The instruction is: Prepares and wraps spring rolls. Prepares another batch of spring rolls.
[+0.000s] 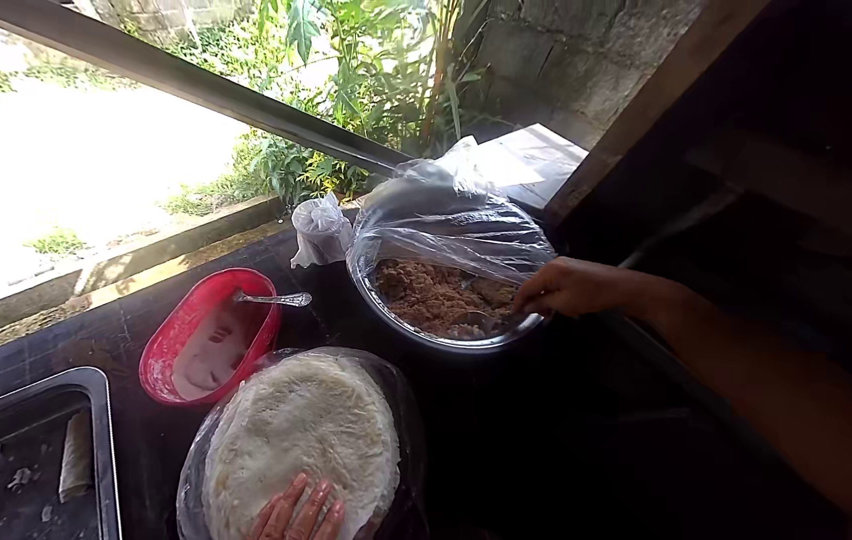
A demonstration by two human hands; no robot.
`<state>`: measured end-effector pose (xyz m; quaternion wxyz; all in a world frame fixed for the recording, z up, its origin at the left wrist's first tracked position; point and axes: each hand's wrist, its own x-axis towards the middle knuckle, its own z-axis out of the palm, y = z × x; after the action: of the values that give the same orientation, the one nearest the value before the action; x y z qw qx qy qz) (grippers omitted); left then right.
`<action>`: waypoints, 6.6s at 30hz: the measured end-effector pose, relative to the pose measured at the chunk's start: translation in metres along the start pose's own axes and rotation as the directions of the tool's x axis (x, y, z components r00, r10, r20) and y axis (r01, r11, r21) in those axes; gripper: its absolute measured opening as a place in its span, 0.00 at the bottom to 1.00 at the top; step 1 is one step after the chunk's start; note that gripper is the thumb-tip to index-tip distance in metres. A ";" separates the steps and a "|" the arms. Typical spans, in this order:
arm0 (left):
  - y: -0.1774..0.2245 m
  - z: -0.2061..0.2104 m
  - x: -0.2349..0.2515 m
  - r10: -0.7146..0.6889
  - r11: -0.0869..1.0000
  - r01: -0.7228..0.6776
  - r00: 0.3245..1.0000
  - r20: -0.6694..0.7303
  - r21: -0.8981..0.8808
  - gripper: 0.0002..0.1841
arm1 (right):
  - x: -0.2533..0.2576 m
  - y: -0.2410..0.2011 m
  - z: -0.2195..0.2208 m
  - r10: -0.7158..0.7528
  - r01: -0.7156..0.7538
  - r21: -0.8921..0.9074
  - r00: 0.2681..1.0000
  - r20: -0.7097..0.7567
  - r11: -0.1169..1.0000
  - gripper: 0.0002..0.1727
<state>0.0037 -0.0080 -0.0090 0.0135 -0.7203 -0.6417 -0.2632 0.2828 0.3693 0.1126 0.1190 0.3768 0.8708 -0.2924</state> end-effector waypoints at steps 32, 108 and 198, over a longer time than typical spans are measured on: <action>0.005 0.013 -0.015 0.068 0.990 -0.022 0.937 -0.343 0.136 0.12 | 0.006 -0.127 0.204 -0.655 0.556 -0.377 0.470 -0.592 0.741 0.17; 0.004 0.006 -0.017 0.014 0.993 0.023 0.950 -0.312 0.116 0.11 | -0.047 -0.137 0.159 -0.630 0.482 -0.405 0.594 -0.501 0.777 0.18; 0.008 -0.020 0.038 -0.356 0.916 0.374 0.925 -0.136 0.146 0.06 | 0.043 -0.186 0.199 -0.863 0.787 -0.377 0.373 -0.340 0.488 0.13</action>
<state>0.0057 0.0179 0.0257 0.0594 -0.5690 -0.7832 -0.2438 0.1157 0.1745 0.0130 -0.2392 -0.0598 0.9590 -0.1397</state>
